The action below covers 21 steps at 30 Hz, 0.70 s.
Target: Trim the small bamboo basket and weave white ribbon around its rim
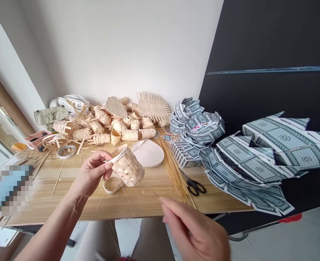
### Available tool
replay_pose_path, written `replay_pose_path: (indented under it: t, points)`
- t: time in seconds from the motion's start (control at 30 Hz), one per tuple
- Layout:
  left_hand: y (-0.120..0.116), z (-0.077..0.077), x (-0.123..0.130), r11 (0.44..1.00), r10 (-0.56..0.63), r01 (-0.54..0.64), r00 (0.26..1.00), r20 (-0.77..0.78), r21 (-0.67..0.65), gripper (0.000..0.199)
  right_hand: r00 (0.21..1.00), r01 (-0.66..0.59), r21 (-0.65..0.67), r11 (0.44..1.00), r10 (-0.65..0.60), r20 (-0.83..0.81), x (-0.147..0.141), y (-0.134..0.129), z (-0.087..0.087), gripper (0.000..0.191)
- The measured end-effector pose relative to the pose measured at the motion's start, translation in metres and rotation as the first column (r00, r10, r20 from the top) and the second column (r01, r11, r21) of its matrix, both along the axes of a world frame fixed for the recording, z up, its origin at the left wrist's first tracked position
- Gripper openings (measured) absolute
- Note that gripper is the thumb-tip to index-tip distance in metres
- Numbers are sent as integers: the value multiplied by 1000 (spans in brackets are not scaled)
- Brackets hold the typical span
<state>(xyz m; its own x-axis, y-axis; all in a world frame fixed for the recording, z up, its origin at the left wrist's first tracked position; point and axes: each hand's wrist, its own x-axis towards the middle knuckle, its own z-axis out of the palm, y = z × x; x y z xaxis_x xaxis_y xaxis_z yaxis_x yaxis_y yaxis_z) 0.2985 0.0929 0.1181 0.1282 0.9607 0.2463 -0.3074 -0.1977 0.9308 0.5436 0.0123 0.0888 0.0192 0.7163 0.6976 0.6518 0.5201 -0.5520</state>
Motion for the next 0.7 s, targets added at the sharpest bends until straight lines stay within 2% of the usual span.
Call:
replay_pose_path:
  t: [0.03,0.1,0.2,0.7]
  points:
    - [-1,1,1,1000,-6,7,1000,17,-18,23,996,-67,123,990,58,74,-17,9,16,17]
    - [-4,2,3,999,-12,13,999,34,-45,22,978,-133,230,964,90,188,-45,24,40,22]
    - [-6,2,4,998,-10,14,998,66,-58,20,950,-170,209,963,105,293,-66,35,54,27]
    - [-5,-2,11,997,-31,34,999,43,-64,20,926,-177,225,958,85,369,-71,46,47,29]
